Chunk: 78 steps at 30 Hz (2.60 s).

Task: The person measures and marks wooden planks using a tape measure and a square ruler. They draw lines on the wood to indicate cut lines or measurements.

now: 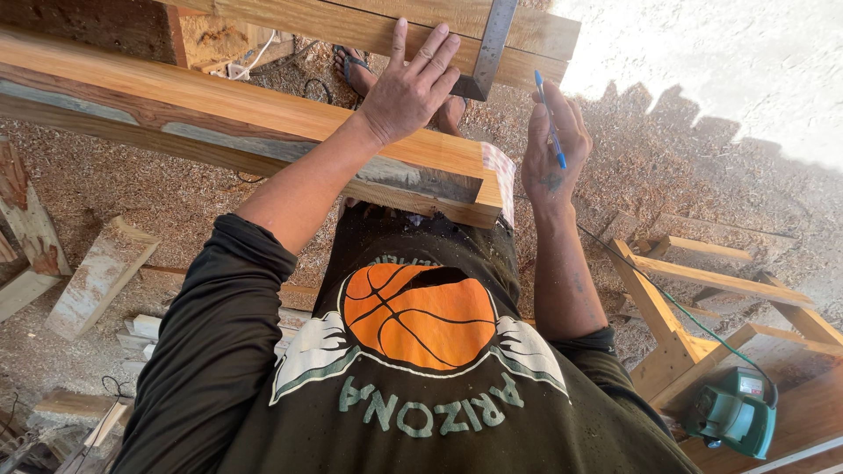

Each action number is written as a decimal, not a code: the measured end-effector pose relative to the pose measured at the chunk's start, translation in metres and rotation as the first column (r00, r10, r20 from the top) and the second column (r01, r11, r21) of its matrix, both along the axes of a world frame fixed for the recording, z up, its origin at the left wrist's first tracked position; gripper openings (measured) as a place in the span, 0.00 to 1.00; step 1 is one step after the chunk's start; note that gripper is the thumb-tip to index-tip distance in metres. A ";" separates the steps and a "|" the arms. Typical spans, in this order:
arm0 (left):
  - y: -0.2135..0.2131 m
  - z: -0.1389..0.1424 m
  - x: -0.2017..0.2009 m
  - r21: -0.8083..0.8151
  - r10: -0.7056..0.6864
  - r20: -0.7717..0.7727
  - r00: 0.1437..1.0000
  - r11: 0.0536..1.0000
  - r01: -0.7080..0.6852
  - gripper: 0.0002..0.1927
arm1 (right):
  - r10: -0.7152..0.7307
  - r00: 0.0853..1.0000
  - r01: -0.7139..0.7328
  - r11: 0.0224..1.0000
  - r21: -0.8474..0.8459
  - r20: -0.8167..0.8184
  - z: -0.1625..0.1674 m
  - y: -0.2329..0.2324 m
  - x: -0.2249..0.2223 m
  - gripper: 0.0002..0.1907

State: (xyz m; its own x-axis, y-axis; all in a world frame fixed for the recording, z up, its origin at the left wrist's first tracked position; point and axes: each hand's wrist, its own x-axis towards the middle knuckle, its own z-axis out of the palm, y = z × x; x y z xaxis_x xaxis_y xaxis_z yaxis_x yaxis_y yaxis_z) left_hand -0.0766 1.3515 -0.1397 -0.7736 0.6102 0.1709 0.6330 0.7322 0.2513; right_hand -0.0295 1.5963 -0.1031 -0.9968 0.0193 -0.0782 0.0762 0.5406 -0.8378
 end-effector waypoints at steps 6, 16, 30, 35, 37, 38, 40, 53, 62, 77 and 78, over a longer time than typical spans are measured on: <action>0.000 0.000 0.000 -0.038 -0.003 -0.021 1.000 0.999 0.002 0.06 | 0.005 1.000 -0.005 1.000 0.001 0.001 -0.003 -0.001 0.000 0.19; 0.001 0.006 -0.001 -0.014 -0.004 -0.017 1.000 1.000 0.004 0.06 | 0.019 1.000 -0.019 1.000 0.002 -0.011 -0.004 -0.002 -0.004 0.19; 0.003 0.020 -0.006 -0.032 -0.005 -0.007 1.000 0.999 0.005 0.07 | 0.196 0.959 -0.162 0.972 0.169 -0.204 -0.013 -0.014 -0.038 0.16; 0.003 0.023 -0.007 -0.035 -0.003 0.008 1.000 0.999 0.003 0.09 | 0.252 0.952 -0.201 0.944 0.263 -0.175 -0.016 -0.026 -0.059 0.18; 0.003 0.024 -0.007 -0.037 -0.003 0.010 1.000 0.999 0.003 0.09 | 0.265 0.951 -0.216 0.938 0.271 -0.160 -0.015 -0.029 -0.061 0.19; 0.003 0.024 -0.007 -0.033 -0.003 0.011 1.000 0.999 0.003 0.09 | 0.275 0.947 -0.228 0.938 0.260 -0.164 -0.013 -0.030 -0.062 0.19; 0.003 0.025 -0.006 -0.034 -0.003 0.005 1.000 0.999 0.003 0.09 | 0.291 0.941 -0.245 0.937 0.248 -0.170 -0.013 -0.030 -0.063 0.19; 0.003 0.022 -0.006 -0.021 0.005 -0.004 1.000 1.000 -0.006 0.08 | 0.324 0.917 -0.368 0.911 0.185 0.232 -0.010 -0.015 0.011 0.22; 0.028 0.024 0.010 0.069 0.006 0.093 0.996 0.998 -0.013 0.07 | 0.081 0.885 0.311 0.631 -0.711 0.459 -0.013 0.009 0.009 0.35; 0.064 0.082 0.028 0.225 0.106 0.279 0.954 0.959 -0.172 0.15 | -0.014 0.988 0.070 0.928 -0.367 0.153 -0.021 0.001 0.002 0.33; 0.066 0.080 0.026 0.161 0.093 0.267 0.959 0.977 -0.140 0.13 | -0.008 0.989 0.054 0.949 -0.310 0.148 -0.019 -0.001 0.001 0.33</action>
State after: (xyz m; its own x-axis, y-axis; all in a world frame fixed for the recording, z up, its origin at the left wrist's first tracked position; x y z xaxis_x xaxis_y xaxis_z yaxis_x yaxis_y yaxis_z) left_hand -0.0503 1.4170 -0.0592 -0.8692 0.4914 0.0544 0.4435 0.7262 0.5254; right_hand -0.0285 1.5954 -0.1217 -0.9740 0.0021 -0.2267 0.2201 0.2490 -0.9432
